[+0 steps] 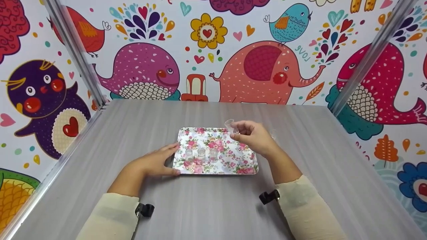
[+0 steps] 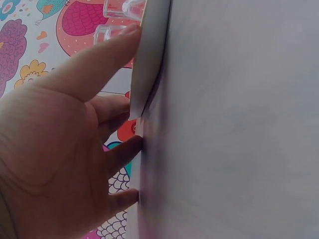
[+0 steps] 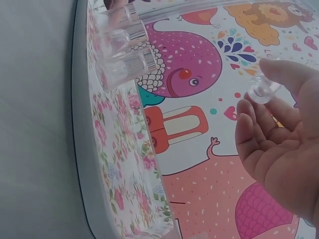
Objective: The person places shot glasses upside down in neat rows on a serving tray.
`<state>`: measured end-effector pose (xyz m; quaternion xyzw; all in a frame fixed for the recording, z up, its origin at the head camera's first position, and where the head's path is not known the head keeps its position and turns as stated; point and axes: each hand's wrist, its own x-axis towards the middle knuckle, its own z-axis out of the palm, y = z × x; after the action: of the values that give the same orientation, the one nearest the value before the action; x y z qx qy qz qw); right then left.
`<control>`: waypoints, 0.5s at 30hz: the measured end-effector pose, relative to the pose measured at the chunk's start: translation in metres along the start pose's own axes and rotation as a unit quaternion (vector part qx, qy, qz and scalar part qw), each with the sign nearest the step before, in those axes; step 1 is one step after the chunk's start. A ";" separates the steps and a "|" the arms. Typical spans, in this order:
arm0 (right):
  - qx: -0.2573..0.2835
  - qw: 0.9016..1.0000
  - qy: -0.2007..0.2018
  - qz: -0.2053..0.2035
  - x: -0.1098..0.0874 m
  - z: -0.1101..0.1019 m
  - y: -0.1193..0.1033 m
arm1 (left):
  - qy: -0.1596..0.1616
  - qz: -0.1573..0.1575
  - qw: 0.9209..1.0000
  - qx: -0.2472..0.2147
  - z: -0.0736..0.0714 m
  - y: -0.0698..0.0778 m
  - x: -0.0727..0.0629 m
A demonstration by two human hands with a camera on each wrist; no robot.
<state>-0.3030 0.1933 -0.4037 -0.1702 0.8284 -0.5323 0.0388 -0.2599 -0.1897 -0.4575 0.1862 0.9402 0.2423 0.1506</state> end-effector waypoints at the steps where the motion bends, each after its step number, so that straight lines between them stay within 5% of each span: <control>1: -0.001 1.000 0.001 -0.004 0.000 0.001 0.000 | -0.001 -0.001 1.000 -0.001 0.000 0.000 0.000; 15: 0.013 0.999 0.013 -0.027 0.000 0.007 0.004 | -0.005 0.003 1.000 -0.013 0.000 0.000 0.000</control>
<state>-0.3026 0.1885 -0.4106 -0.1846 0.8170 -0.5461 0.0157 -0.2597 -0.1903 -0.4574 0.1883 0.9356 0.2543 0.1568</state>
